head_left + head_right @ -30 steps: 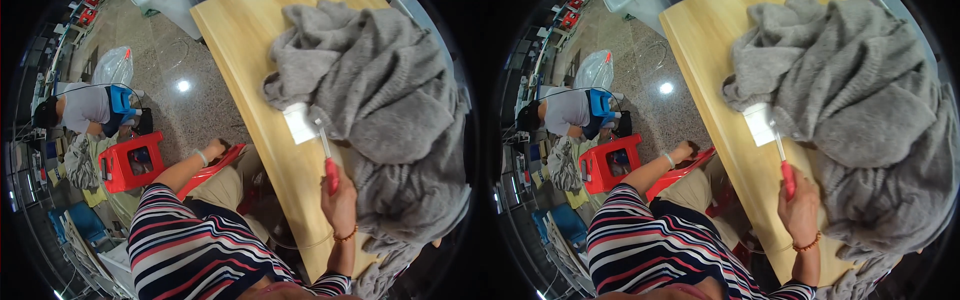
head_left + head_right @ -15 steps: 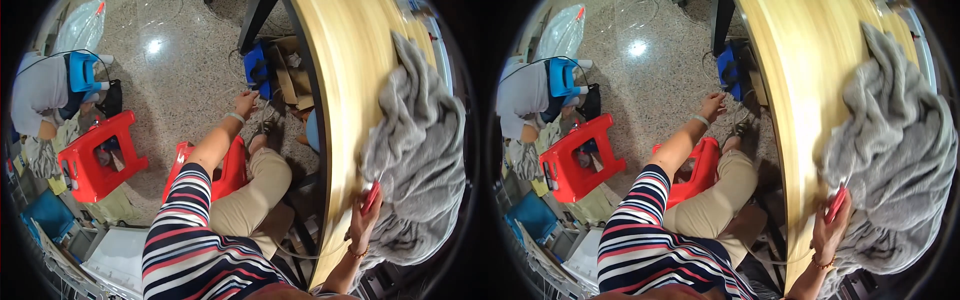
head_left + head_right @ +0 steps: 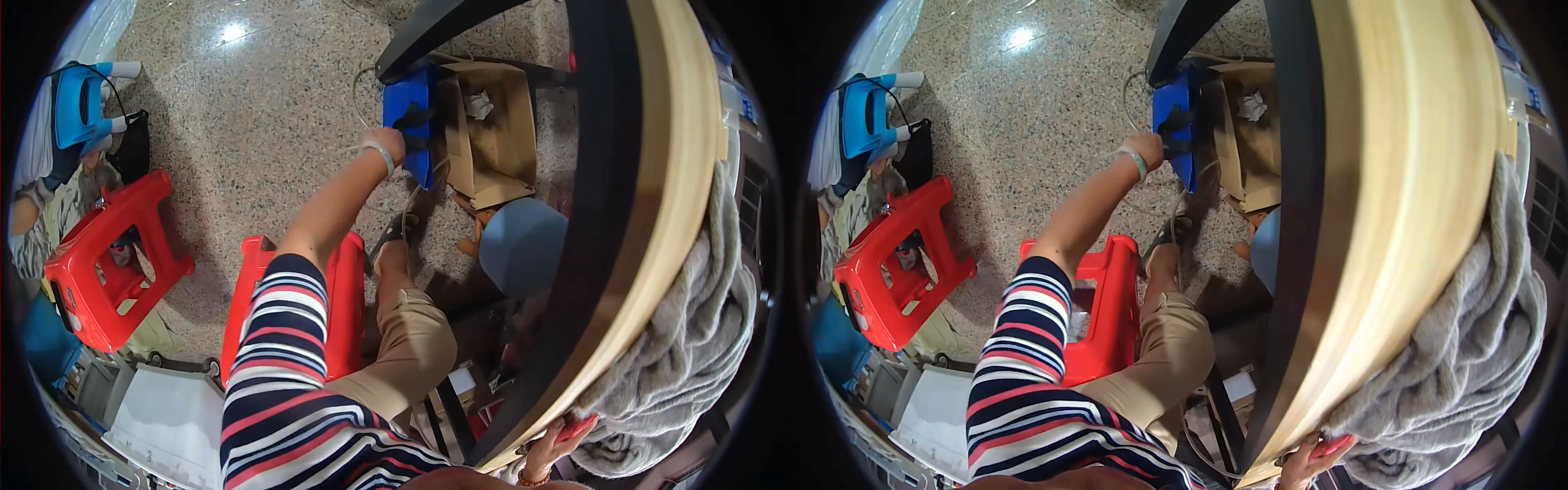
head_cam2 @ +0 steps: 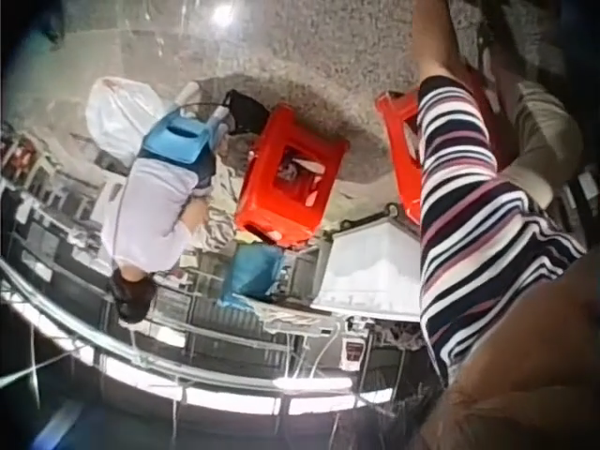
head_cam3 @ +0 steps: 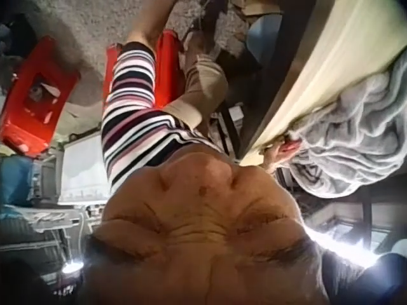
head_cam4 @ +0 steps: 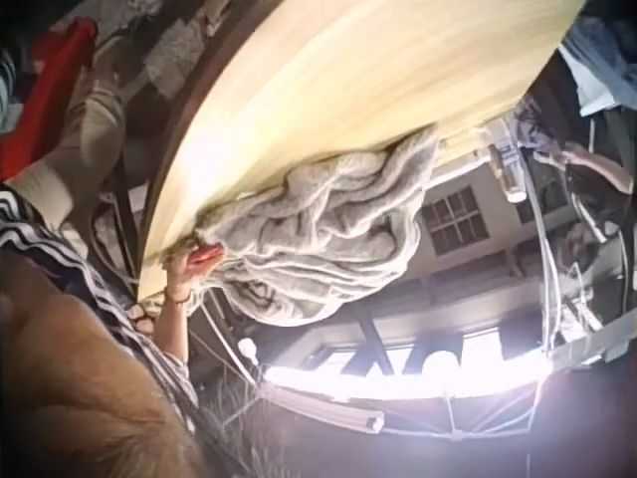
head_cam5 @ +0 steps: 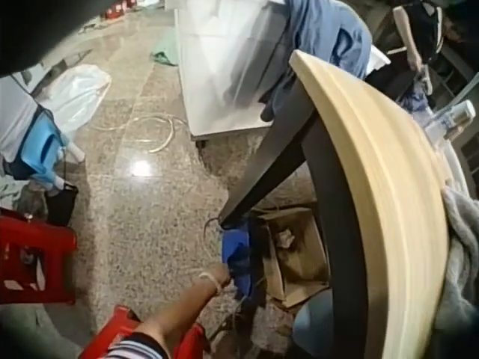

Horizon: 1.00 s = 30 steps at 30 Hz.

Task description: Trim loose threads and inspect knitted sweaters at a garment factory workbench.

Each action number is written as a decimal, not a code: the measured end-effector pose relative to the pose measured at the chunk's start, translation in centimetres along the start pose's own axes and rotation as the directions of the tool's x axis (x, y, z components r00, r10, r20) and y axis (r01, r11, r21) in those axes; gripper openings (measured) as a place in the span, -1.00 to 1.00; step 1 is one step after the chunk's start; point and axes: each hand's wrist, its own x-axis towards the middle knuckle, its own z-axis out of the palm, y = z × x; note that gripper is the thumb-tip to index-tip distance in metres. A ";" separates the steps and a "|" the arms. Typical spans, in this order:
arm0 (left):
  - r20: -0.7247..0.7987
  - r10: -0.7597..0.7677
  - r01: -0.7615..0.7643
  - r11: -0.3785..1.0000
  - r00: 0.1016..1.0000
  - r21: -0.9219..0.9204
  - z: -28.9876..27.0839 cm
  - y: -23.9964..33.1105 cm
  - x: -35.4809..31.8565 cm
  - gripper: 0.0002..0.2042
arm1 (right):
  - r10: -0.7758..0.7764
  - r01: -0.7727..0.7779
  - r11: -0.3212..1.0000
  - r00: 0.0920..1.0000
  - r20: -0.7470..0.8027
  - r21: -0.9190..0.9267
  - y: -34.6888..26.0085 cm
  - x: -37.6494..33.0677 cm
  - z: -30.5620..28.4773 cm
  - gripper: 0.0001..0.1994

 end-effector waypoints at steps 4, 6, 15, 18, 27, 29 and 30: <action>-0.316 0.072 -0.100 0.992 0.946 -0.072 -3.5 1.2 0.6 -0.78 | -0.110 0.109 0.986 0.994 0.003 -0.124 3.3 0.3 -2.5 -0.24; -0.507 0.178 -0.204 0.979 0.844 0.004 -3.0 2.2 1.5 -0.78 | -0.045 0.046 0.998 0.999 0.024 -0.041 3.4 0.4 -2.8 -0.26; -0.525 0.559 -0.589 0.798 0.642 0.129 -1.2 6.9 -0.2 -0.88 | -0.275 0.243 0.911 0.960 -0.050 -0.333 5.1 0.2 -3.9 -0.06; -0.281 0.554 -0.510 0.832 0.784 0.218 -1.9 6.1 0.9 -0.91 | -0.219 0.175 0.947 0.965 -0.143 -0.271 6.1 0.2 -4.2 -0.15; -0.543 0.671 -0.693 0.690 0.505 0.210 -1.6 0.5 1.3 -0.60 | -0.042 0.030 0.999 0.943 -0.330 -0.041 5.5 -0.5 -2.9 -0.20; -0.567 0.655 -0.699 0.692 0.500 0.183 -1.6 -0.4 2.2 -0.61 | 0.065 -0.046 0.996 0.963 -0.263 0.078 4.8 0.0 -3.0 -0.18; -0.586 0.640 -0.704 0.692 0.496 0.160 -1.8 -0.7 2.2 -0.62 | 0.058 -0.038 0.996 0.963 -0.264 0.079 6.2 -0.3 -4.0 -0.18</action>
